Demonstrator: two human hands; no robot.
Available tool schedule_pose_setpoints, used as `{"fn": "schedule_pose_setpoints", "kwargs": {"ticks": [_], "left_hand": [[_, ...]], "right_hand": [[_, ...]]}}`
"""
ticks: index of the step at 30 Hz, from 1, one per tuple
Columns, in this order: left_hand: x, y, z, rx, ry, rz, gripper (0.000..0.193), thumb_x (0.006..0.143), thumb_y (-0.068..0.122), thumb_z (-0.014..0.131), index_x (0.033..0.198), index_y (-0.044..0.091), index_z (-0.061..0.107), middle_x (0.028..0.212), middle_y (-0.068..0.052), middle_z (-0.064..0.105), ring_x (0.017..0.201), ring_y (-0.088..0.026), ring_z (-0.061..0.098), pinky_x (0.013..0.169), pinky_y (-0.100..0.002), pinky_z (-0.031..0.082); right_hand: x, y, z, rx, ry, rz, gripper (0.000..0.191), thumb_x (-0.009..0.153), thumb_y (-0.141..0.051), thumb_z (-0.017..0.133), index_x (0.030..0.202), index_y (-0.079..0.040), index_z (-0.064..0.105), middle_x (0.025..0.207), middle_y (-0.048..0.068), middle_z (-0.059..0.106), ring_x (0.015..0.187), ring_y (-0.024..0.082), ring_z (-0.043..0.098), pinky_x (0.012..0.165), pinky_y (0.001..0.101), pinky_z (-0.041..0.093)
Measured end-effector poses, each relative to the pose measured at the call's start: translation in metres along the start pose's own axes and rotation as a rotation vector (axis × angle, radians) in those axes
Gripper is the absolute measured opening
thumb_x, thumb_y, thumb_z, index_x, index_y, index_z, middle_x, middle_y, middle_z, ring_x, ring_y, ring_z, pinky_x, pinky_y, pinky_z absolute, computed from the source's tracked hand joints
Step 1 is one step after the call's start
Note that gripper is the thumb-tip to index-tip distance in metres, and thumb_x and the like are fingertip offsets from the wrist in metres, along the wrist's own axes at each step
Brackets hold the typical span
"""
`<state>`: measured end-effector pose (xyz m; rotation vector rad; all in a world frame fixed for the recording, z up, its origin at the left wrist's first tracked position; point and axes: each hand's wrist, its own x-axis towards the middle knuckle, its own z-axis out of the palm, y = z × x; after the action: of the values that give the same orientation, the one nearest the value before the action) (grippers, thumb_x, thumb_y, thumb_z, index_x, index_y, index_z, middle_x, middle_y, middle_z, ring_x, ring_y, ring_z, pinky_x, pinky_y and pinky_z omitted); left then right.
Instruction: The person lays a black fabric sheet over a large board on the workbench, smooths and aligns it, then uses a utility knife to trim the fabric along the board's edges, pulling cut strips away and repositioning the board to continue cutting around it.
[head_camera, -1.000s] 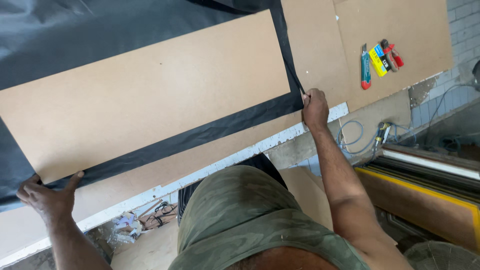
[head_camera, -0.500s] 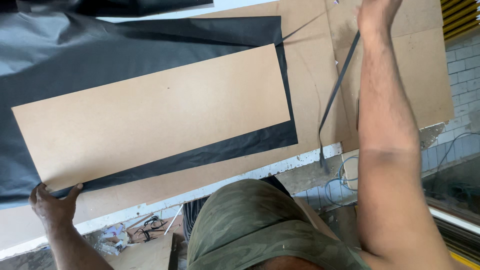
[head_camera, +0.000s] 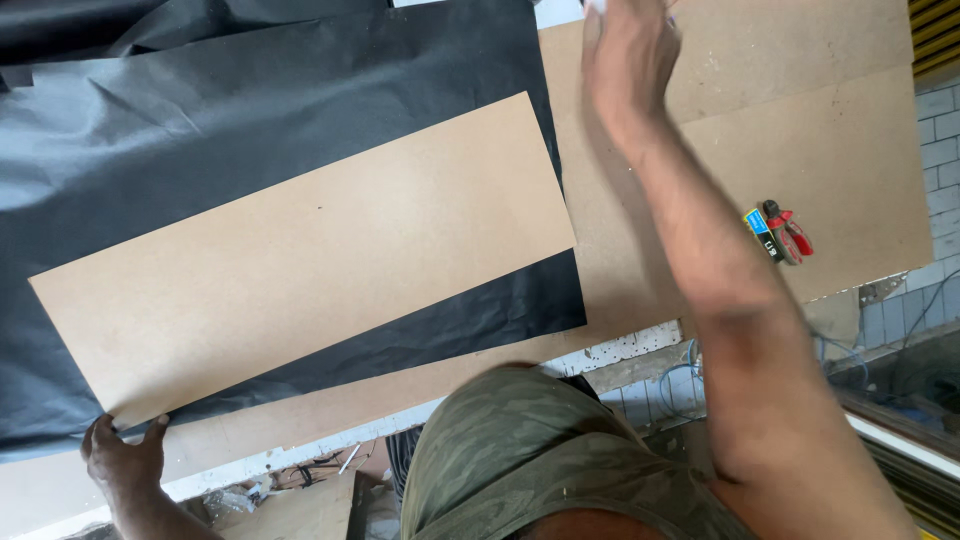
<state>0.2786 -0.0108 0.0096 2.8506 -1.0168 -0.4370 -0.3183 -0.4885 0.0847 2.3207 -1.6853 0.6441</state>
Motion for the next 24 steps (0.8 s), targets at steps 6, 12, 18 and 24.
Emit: {"fn": "schedule_pose_setpoints", "kwargs": {"ticks": [6,12,18,24], "left_hand": [[0.011,-0.004,0.001,-0.021,-0.066,-0.006,0.080,0.080,0.037,0.092,0.141,-0.001,0.058,0.150,-0.031,0.044,0.136,-0.048,0.043,0.105,-0.063,0.045],[0.013,-0.020,-0.008,0.133,-0.149,0.044,0.091,0.075,0.047,0.096,0.140,-0.003,0.057,0.141,-0.025,0.053,0.136,-0.042,0.046,0.101,-0.059,0.052],[0.014,-0.038,-0.008,0.123,-0.087,0.091,0.097,0.069,0.053,0.097,0.136,-0.006,0.060,0.139,-0.028,0.051,0.121,-0.039,0.051,0.094,-0.056,0.053],[0.008,-0.067,-0.012,0.209,-0.064,0.186,0.099,0.071,0.059,0.097,0.131,-0.011,0.062,0.125,-0.026,0.057,0.121,-0.037,0.052,0.092,-0.053,0.056]], "right_hand": [[-0.222,-0.046,0.010,0.219,-0.382,0.384,0.036,0.090,-0.011,0.075,0.121,0.004,0.064,0.104,0.022,0.064,0.103,0.039,0.061,0.084,0.0498,0.053],[-0.302,-0.035,0.016,0.493,-0.164,0.455,0.023,0.091,0.004,0.070,0.112,-0.003,0.068,0.103,0.013,0.066,0.092,0.026,0.065,0.082,0.0402,0.056],[-0.367,-0.053,-0.037,0.546,-0.227,0.596,0.022,0.089,0.006,0.068,0.111,-0.001,0.069,0.100,0.014,0.065,0.081,0.024,0.066,0.073,0.0364,0.055],[-0.414,-0.083,-0.065,0.509,-0.240,0.513,0.034,0.089,0.003,0.071,0.122,0.000,0.066,0.105,0.016,0.064,0.095,0.029,0.065,0.084,0.0420,0.053]]}}
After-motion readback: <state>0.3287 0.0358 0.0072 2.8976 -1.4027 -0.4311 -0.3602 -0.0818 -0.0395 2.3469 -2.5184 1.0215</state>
